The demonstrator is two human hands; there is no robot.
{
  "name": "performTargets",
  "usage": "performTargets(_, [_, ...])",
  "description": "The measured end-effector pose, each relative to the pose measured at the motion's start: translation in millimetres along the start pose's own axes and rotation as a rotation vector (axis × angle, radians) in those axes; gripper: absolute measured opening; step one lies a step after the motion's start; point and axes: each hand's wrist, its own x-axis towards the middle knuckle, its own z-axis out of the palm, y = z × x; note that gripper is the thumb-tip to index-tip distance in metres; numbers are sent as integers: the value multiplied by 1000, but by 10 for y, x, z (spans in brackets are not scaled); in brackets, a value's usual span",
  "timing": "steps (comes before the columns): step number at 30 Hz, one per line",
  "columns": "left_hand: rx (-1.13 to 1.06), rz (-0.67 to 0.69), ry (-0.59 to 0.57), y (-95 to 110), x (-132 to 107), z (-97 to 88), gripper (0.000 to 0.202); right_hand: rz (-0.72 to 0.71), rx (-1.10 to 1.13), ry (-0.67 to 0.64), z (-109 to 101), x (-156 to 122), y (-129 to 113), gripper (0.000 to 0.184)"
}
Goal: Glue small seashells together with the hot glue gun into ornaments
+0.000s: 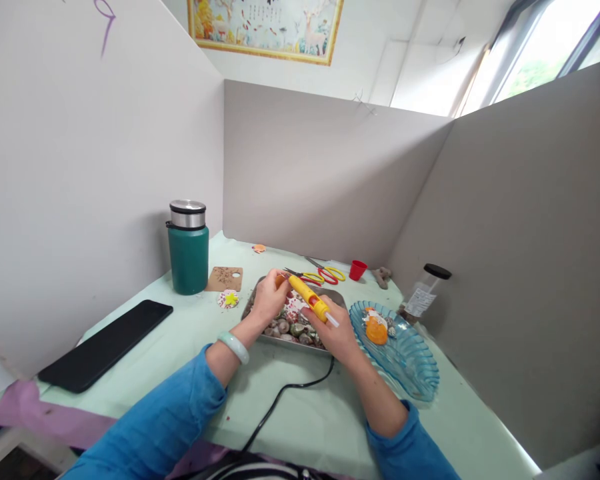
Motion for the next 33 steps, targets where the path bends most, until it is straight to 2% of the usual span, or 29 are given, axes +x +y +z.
performTargets(10, [3,0,-6,20,-4,-1,15,-40,8,9,12,-2,33,31])
performTargets(17, [2,2,-14,18,0,2,13,-17,18,5,20,-11,55,31])
performTargets(26, [-168,-61,8,-17,38,8,23,39,-9,40,10,-7,99,32])
performTargets(33, [-260,-77,62,20,50,4,23,49,1,37,11,-7,96,32])
